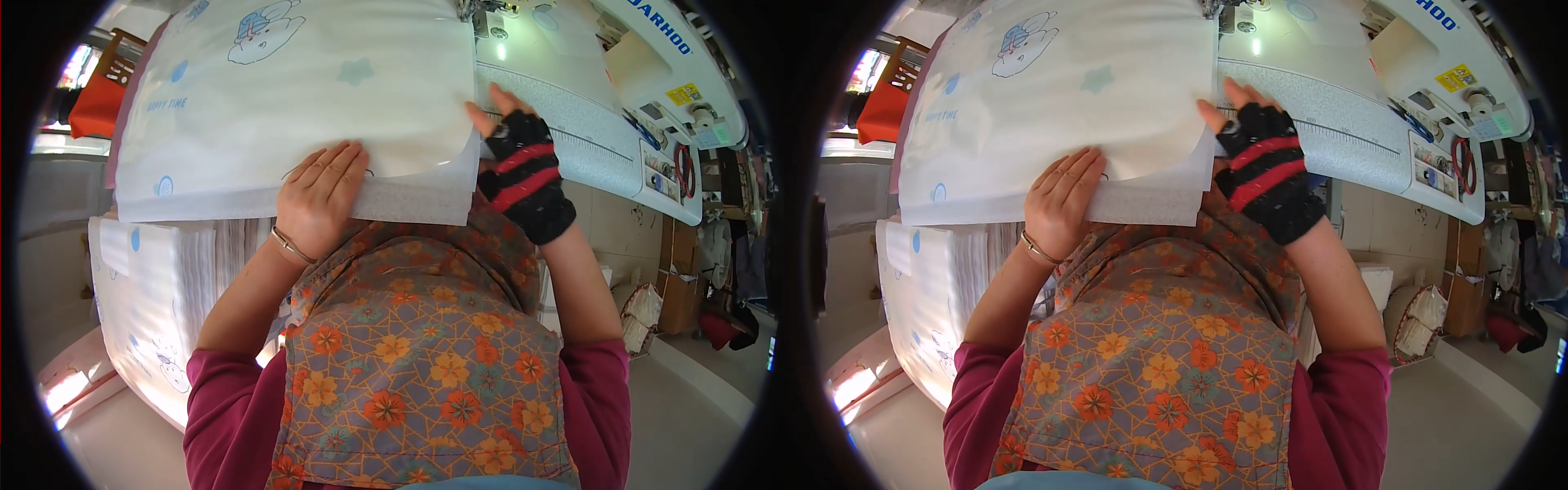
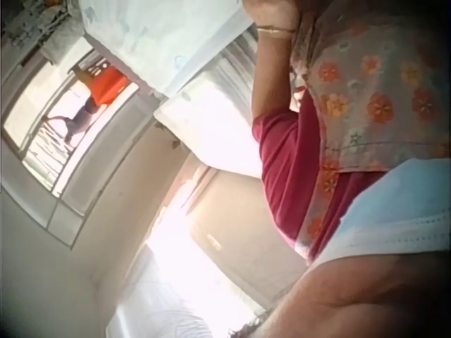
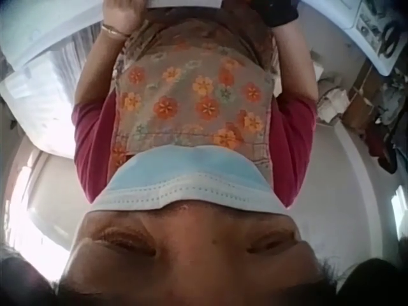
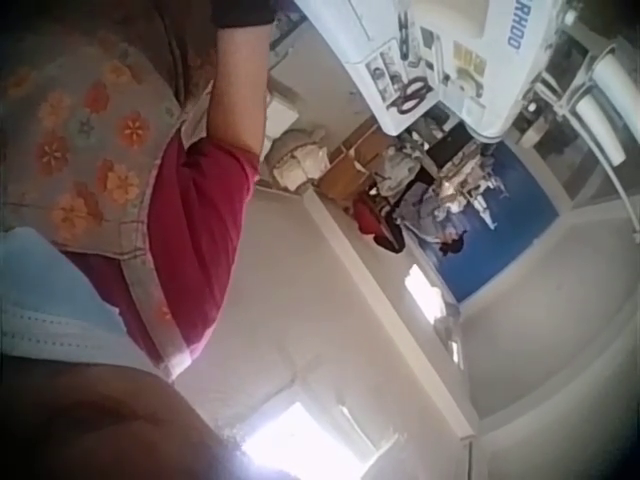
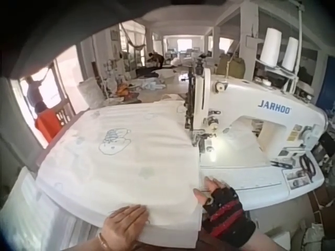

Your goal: Sewing fabric pieces together using an industrial sewing machine on a factory floor.

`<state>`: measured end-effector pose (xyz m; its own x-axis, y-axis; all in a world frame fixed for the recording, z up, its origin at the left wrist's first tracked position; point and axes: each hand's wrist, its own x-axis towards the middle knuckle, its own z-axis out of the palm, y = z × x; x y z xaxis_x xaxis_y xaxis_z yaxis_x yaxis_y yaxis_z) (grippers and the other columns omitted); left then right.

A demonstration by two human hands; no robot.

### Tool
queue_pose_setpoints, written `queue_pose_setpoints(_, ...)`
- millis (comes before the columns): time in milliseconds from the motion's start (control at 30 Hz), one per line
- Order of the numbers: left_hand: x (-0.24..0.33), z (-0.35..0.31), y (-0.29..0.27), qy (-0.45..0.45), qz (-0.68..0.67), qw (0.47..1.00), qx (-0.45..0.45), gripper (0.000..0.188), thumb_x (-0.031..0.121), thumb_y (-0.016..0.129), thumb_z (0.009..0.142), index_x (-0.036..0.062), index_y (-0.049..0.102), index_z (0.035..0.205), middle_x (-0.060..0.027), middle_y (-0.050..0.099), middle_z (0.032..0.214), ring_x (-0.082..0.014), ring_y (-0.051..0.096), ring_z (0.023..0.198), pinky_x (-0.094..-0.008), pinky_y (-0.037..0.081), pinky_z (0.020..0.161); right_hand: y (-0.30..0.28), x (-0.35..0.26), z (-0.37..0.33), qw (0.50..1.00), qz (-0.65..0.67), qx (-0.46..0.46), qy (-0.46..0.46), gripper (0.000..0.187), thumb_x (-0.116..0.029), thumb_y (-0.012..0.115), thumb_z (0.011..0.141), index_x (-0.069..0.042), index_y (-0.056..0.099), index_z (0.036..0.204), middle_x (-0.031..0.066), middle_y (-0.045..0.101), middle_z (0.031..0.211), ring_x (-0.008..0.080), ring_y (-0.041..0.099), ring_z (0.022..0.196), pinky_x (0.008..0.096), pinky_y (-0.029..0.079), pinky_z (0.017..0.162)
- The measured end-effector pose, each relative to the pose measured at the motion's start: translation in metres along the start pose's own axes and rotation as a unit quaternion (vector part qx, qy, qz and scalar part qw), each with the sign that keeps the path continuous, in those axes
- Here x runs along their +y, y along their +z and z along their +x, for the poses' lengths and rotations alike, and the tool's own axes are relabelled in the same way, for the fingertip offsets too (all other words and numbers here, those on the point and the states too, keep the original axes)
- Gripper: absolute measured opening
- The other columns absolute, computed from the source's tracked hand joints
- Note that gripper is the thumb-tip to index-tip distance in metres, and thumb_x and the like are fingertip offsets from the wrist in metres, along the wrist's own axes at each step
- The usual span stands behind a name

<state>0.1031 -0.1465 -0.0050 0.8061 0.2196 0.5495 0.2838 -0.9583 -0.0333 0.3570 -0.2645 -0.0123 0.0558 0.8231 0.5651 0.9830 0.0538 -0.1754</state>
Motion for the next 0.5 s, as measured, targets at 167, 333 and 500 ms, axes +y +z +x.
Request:
queue_pose_setpoints(167,-0.01,-0.016,-0.009,-0.027,0.003,0.998,-0.052,0.043,0.001,0.057,0.072,-0.0005,0.06,0.114,-0.0156,0.061,0.119,-0.029,0.058,0.113,-0.0448,0.043,0.098,0.015,0.01,0.008,0.991,0.052,-0.046,-0.112,0.036,-0.004,0.055,0.075,-0.011,0.064,0.109,0.0119,0.06,0.115,0.0335,0.057,0.103,0.0418,0.046,0.09)
queue_pose_setpoints(333,-0.086,-0.087,-0.02,-0.135,0.168,0.976,-0.037,0.058,0.0,0.055,0.072,0.0012,0.05,0.129,-0.0159,0.053,0.132,-0.0317,0.049,0.124,-0.0497,0.03,0.107,0.014,-0.001,0.006,0.991,0.095,-0.028,-0.092,0.029,-0.005,0.055,0.075,-0.009,0.066,0.101,0.0091,0.065,0.102,0.0291,0.062,0.093,0.0384,0.05,0.083)
queue_pose_setpoints(500,-0.126,-0.092,-0.015,-0.128,0.185,0.974,0.023,0.046,-0.001,0.052,0.077,0.0018,0.056,0.122,-0.0151,0.059,0.124,-0.0326,0.055,0.116,-0.0475,0.039,0.1,0.018,0.002,0.015,0.992,0.09,-0.032,-0.086,0.031,-0.004,0.055,0.075,-0.008,0.065,0.103,0.0112,0.064,0.104,0.0304,0.062,0.098,0.0409,0.048,0.087)
